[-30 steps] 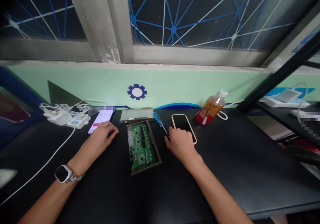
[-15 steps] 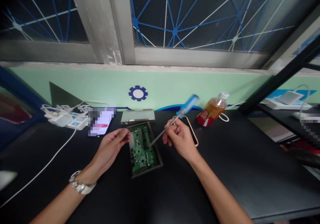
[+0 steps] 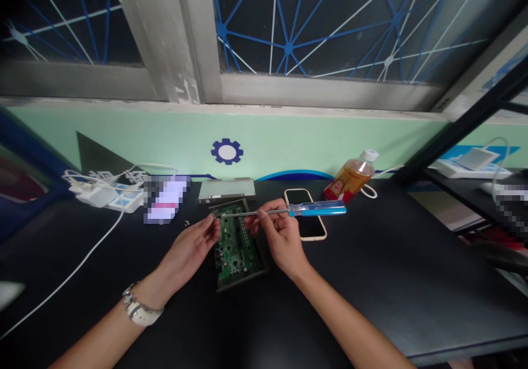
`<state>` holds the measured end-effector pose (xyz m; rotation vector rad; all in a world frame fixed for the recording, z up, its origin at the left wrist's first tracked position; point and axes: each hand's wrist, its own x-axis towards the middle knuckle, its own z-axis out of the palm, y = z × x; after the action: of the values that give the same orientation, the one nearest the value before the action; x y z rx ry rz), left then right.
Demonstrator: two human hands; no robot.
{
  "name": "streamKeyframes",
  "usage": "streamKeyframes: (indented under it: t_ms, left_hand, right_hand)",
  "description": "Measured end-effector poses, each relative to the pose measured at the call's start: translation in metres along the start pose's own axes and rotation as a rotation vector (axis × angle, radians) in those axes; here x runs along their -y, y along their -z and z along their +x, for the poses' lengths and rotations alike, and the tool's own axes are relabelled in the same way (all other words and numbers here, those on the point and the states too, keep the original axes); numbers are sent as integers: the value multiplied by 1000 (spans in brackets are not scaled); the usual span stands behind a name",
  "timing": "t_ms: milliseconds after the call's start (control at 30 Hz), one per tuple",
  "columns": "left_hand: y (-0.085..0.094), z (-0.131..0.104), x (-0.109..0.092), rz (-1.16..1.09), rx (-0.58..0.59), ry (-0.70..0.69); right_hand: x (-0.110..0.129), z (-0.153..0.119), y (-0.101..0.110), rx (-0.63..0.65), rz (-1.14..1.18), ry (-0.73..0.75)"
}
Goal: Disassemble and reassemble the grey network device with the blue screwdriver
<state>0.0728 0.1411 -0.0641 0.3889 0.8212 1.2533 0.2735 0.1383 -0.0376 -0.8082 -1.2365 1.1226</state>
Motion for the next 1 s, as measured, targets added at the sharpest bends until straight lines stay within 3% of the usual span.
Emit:
streamKeyframes:
  t_ms: [367,600,733,867,1000]
  left_hand:
    - [2,1,2,15,10,-21]
    - [-1,-1,2,45,-6,-28]
    - [-2,1,-2,278,26,-197]
    - [3,4,-10,654,61,-430]
    - [10,6,-14,934,93,-569]
  right_hand:
    - [-2,-1,-1,46,18,-3]
    - [2,2,1,78,-90,29]
    - [20,24,4,93,-282,76]
    - [37,61,1,162,-645,118]
    - [30,91,-7,257,-882,210]
